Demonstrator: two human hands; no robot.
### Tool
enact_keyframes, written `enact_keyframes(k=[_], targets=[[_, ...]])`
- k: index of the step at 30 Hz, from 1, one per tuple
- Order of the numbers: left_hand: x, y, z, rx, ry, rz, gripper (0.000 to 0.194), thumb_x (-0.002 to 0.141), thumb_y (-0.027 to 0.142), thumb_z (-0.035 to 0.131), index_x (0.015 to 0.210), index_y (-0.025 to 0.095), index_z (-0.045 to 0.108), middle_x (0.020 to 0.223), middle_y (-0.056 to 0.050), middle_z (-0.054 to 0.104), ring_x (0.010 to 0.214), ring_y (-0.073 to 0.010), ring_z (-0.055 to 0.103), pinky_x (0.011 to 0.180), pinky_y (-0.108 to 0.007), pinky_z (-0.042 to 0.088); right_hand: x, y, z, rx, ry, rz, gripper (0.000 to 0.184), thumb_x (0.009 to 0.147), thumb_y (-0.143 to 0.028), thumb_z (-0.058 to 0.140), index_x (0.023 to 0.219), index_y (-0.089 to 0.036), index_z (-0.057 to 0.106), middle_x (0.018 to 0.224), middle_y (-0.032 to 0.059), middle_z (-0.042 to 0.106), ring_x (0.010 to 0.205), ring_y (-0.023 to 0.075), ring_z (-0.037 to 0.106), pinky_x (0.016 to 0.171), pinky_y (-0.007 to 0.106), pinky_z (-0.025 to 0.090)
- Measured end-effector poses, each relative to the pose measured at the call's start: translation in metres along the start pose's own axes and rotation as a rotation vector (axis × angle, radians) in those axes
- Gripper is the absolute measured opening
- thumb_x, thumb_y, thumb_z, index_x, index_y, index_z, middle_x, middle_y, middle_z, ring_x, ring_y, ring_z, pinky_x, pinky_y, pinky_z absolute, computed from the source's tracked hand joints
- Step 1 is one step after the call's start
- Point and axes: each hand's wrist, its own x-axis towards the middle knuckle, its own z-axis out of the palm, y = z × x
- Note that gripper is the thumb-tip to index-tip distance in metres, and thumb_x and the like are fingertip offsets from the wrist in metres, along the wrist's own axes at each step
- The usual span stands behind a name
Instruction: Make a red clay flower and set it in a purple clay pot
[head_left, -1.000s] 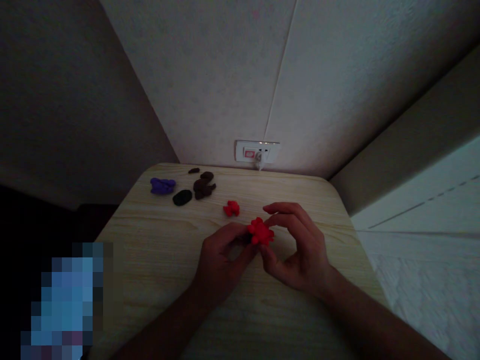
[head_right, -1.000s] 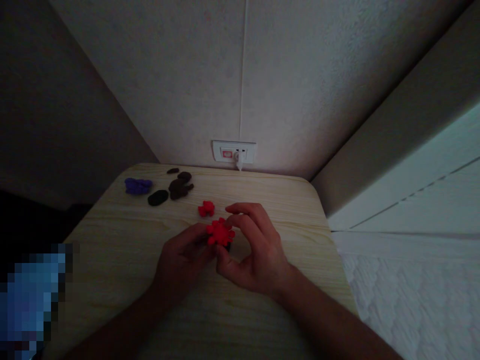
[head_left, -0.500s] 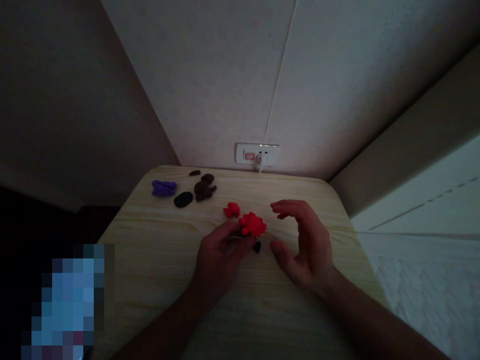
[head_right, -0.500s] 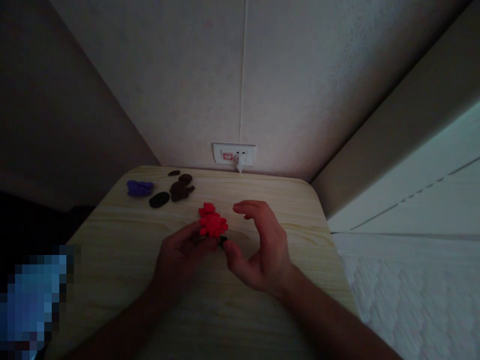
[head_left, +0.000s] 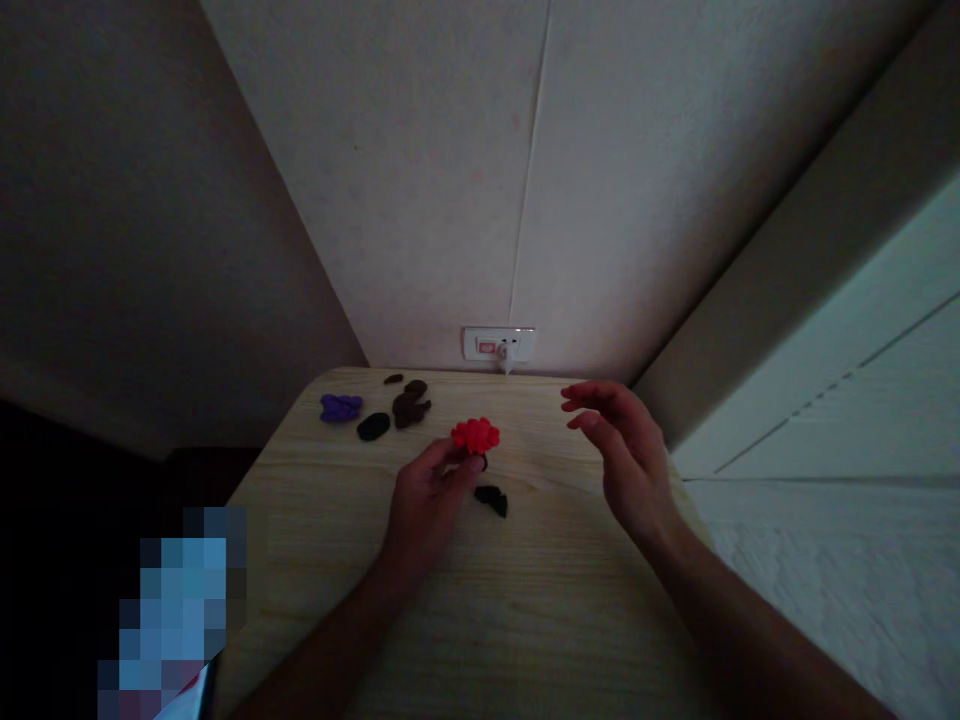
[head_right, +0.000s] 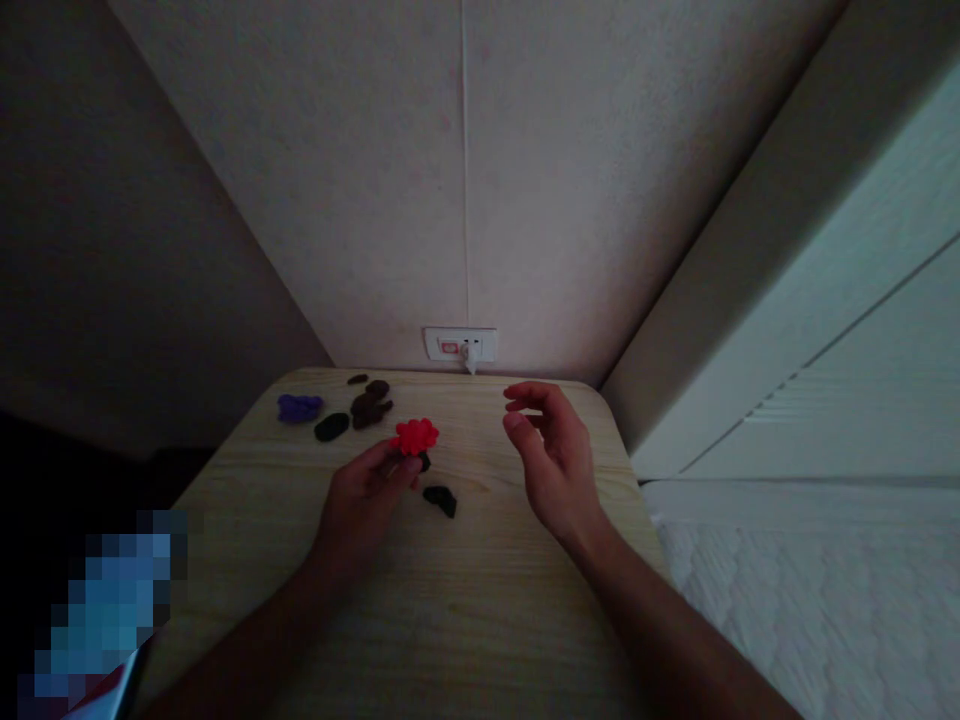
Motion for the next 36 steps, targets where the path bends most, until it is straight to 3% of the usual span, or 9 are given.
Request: enact_keyframes(k=[4,9,14,17,23,29,34,36], targets=[[0.012,0.001,0.011,-0.001,-0.008,0.019,0.026,0.082,0.034,0.076,0.101,0.015,0.076,0.097,-0.009,0.08,0.086,-0.0217,0.074,0.075,-0.032,0.058,-0.005,0.009,-0.023,-0.004,-0.005,0.015,0.024,0.096,-0.039,0.062,0.11,-0.021,0.068,0.11,0.009,0.072,0.095,0.0232,0.068,0.077,0.039,0.057],[0.035,-0.002,0.04,0.031,-0.089,0.054,0.022,0.081,0.033,0.077,0.094,0.015,0.078,0.09,-0.008,0.08,0.08,-0.019,0.072,0.072,-0.028,0.055,-0.02,0.037,-0.045,-0.078,-0.072,0.102,0.027,0.096,-0.045,0.063,0.104,-0.019,0.068,0.098,0.0072,0.074,0.086,0.0204,0.071,0.07,0.034,0.059],[0.053,-0.008,0.069,0.009,-0.17,0.038,0.022,0.079,0.033,0.079,0.092,0.015,0.08,0.087,-0.007,0.08,0.073,-0.0175,0.07,0.068,-0.028,0.053,-0.009,0.055,-0.041,-0.114,-0.24,0.14,0.035,0.086,-0.046,0.076,0.104,-0.016,0.074,0.098,0.0098,0.077,0.079,0.0186,0.073,0.067,0.031,0.061],[0.059,-0.01,0.077,0.0,-0.215,0.04,0.021,0.078,0.032,0.079,0.091,0.016,0.08,0.09,-0.007,0.081,0.081,-0.0197,0.073,0.076,-0.03,0.055,0.004,0.06,-0.033,-0.059,-0.284,0.163,0.037,0.081,-0.046,0.08,0.103,-0.016,0.077,0.096,0.0093,0.079,0.078,0.0185,0.072,0.07,0.032,0.061],[0.066,-0.014,0.074,0.055,-0.278,0.02,0.024,0.077,0.035,0.082,0.092,0.017,0.082,0.095,-0.01,0.082,0.089,-0.0249,0.075,0.083,-0.036,0.057,0.015,0.066,-0.025,0.082,-0.279,0.234,0.034,0.077,-0.047,0.084,0.097,-0.019,0.08,0.091,0.0069,0.081,0.078,0.0214,0.074,0.075,0.036,0.061],[0.07,-0.025,0.069,0.073,-0.33,-0.006,0.024,0.078,0.032,0.081,0.096,0.017,0.082,0.097,-0.009,0.082,0.094,-0.0251,0.075,0.09,-0.037,0.056,0.015,0.069,-0.022,0.109,-0.309,0.308,0.034,0.077,-0.051,0.082,0.094,-0.022,0.082,0.092,0.0053,0.083,0.084,0.0267,0.077,0.081,0.04,0.061],[0.067,-0.025,0.061,0.086,-0.264,-0.086,0.045,0.072,0.034,0.082,0.112,0.014,0.077,0.101,-0.012,0.081,0.095,-0.0253,0.075,0.088,-0.037,0.057,0.018,0.08,-0.026,0.077,-0.28,0.303,0.023,0.076,-0.043,0.081,0.084,-0.022,0.081,0.085,0.0045,0.081,0.075,0.0228,0.074,0.073,0.033,0.058],[0.061,-0.021,0.053,0.152,-0.217,-0.107,0.045,0.075,0.038,0.079,0.112,0.014,0.076,0.1,-0.012,0.08,0.095,-0.0255,0.074,0.086,-0.037,0.057,0.023,0.088,-0.032,0.013,-0.242,0.298,0.022,0.076,-0.042,0.08,0.083,-0.021,0.079,0.083,0.0042,0.08,0.072,0.0212,0.072,0.069,0.031,0.055]])
